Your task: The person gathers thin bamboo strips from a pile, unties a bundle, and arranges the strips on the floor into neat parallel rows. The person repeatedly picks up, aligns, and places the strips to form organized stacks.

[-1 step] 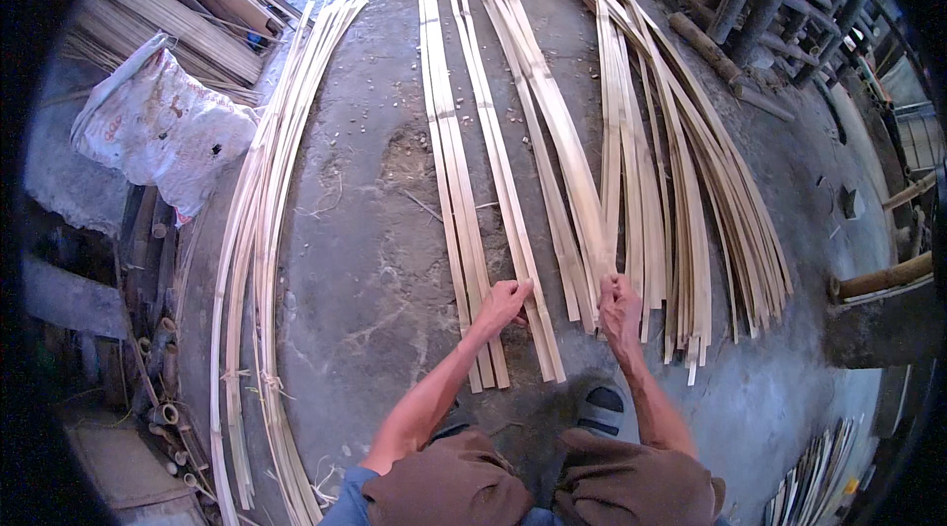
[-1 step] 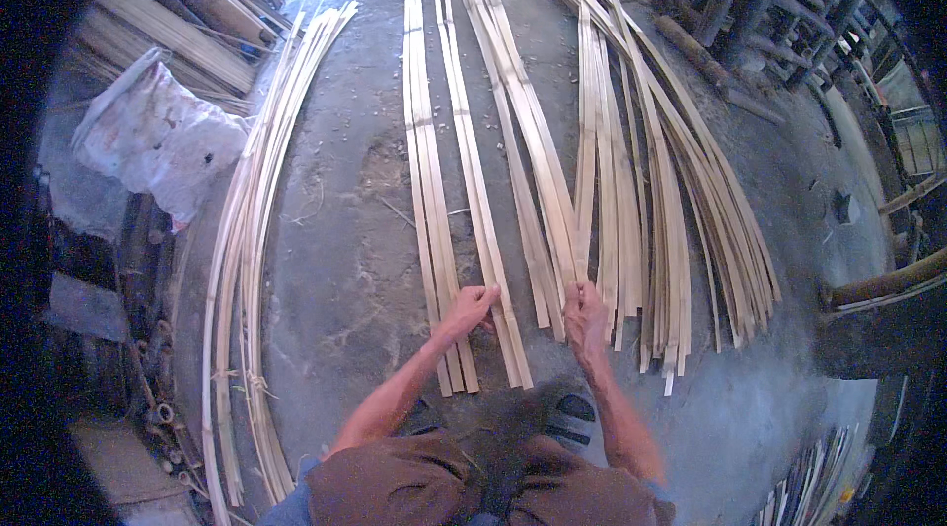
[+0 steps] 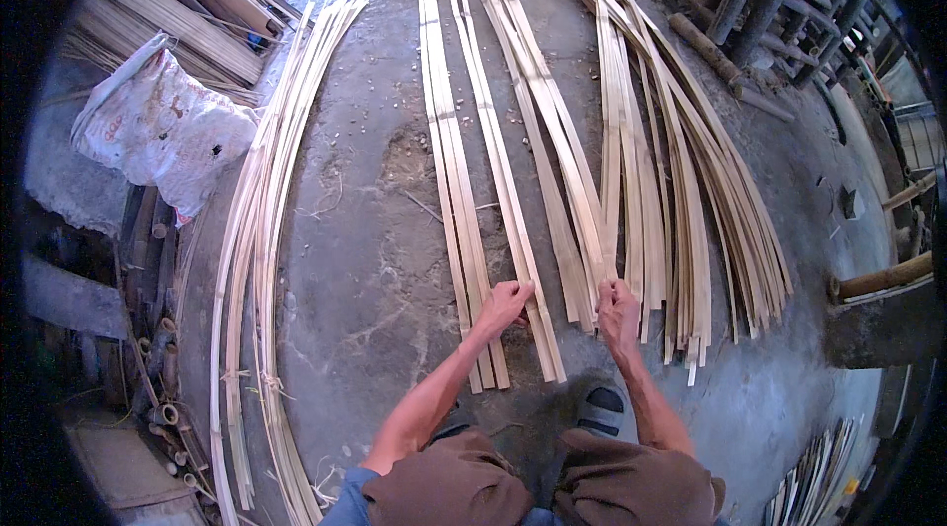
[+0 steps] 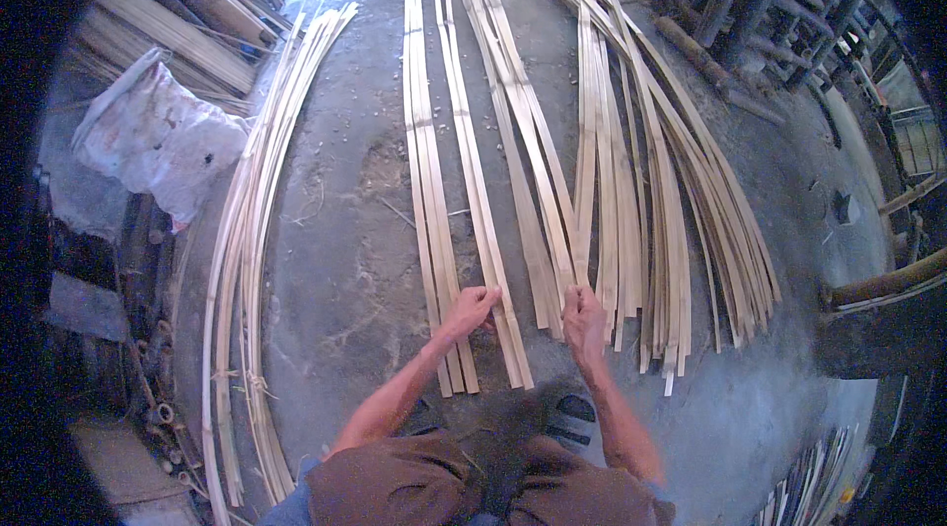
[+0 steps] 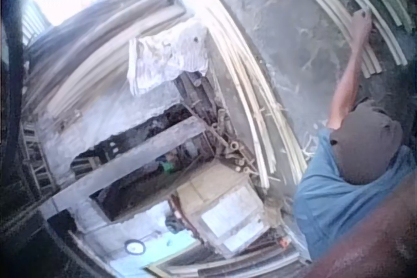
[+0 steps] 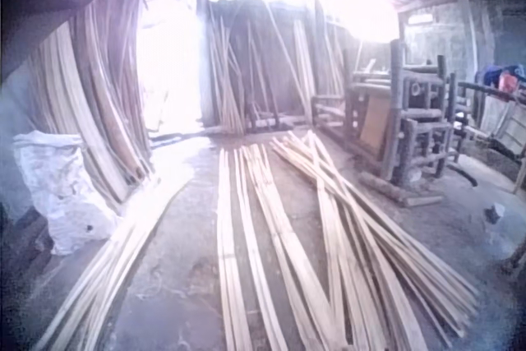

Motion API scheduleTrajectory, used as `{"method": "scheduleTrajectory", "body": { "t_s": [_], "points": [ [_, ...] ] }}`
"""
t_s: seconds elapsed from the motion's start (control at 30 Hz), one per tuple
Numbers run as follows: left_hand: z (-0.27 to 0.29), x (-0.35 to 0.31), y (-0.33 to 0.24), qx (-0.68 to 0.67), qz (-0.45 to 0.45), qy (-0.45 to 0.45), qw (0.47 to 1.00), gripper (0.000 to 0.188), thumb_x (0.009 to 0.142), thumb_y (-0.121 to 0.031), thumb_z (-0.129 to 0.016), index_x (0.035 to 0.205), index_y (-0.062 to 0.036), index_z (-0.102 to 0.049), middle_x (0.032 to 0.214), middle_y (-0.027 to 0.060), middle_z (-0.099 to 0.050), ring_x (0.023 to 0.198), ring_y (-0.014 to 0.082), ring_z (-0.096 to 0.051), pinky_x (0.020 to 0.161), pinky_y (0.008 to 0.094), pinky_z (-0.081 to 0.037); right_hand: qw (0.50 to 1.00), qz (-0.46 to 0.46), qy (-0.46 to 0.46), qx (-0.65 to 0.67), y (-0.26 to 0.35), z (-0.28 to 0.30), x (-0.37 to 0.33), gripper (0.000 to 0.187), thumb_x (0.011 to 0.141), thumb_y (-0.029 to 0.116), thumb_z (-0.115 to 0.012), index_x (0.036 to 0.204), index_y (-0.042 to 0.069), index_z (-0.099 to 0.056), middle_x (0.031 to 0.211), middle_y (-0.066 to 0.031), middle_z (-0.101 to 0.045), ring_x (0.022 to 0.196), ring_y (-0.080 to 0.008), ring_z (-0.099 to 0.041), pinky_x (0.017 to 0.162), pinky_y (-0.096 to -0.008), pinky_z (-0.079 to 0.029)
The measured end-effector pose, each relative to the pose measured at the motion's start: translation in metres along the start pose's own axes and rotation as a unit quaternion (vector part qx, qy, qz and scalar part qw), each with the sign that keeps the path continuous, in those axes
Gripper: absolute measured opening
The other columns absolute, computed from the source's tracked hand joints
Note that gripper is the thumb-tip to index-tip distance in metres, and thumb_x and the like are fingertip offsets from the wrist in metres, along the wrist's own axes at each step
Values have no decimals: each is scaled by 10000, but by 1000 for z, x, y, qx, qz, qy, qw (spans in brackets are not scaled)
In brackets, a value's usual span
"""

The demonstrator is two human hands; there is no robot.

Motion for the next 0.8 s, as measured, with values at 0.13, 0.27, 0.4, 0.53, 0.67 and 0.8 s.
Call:
{"method": "scheduleTrajectory", "body": {
  "t_s": [0.13,0.27,0.4,0.53,0.67,0.8],
  "points": [
    [7,4,12,128,-99,-68,984,463,966,-399,-549,785,26,-582,683,41,-559,602,119,-547,561,321,-544,993,-7,-4,121,33,-2,-33,311,995,290,-532,959,-14,-589,635,-63,-537,595,-97,-498,529,-299,-421],
    [-2,4,11,59,-23,-46,997,481,967,-403,-532,780,35,-595,680,76,-584,644,155,-635,541,355,-512,998,12,-21,58,10,-9,-39,275,1000,270,-530,989,2,-592,634,-48,-567,577,-98,-539,511,-283,-431],
    [3,-3,6,72,-2,12,997,485,959,-390,-545,725,35,-555,623,135,-612,574,228,-679,480,348,-528,998,53,-16,34,25,-4,-56,294,995,292,-539,1028,3,-588,656,-47,-589,587,-108,-572,539,-302,-478],
    [18,-25,-7,267,-100,-115,952,389,955,-319,-548,791,32,-583,648,145,-615,631,336,-653,559,429,-521,994,88,-9,68,12,-15,-71,286,992,287,-551,1045,8,-582,665,-43,-589,593,-105,-569,544,-295,-476],
    [45,-29,-13,291,-274,-307,864,261,931,-261,-551,917,-7,-610,871,175,-636,821,399,-611,703,486,-487,996,72,14,48,22,-41,-70,308,1001,323,-523,987,16,-554,623,1,-518,567,-75,-488,519,-255,-408],
    [60,-27,-3,420,-274,-277,820,478,928,-302,-556,1323,-42,-487,1380,201,-469,1264,388,-457,1059,486,-351,994,11,94,58,28,-68,-67,346,1007,361,-499,1011,19,-556,619,-1,-533,557,-89,-506,515,-270,-424]
  ]
}}
Point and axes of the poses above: each hand's wrist, its own x-axis towards the middle knuckle, its own z-axis out of the back of the hand, y = z × x, the point moved 3 cm from there along x, towards the middle knuckle
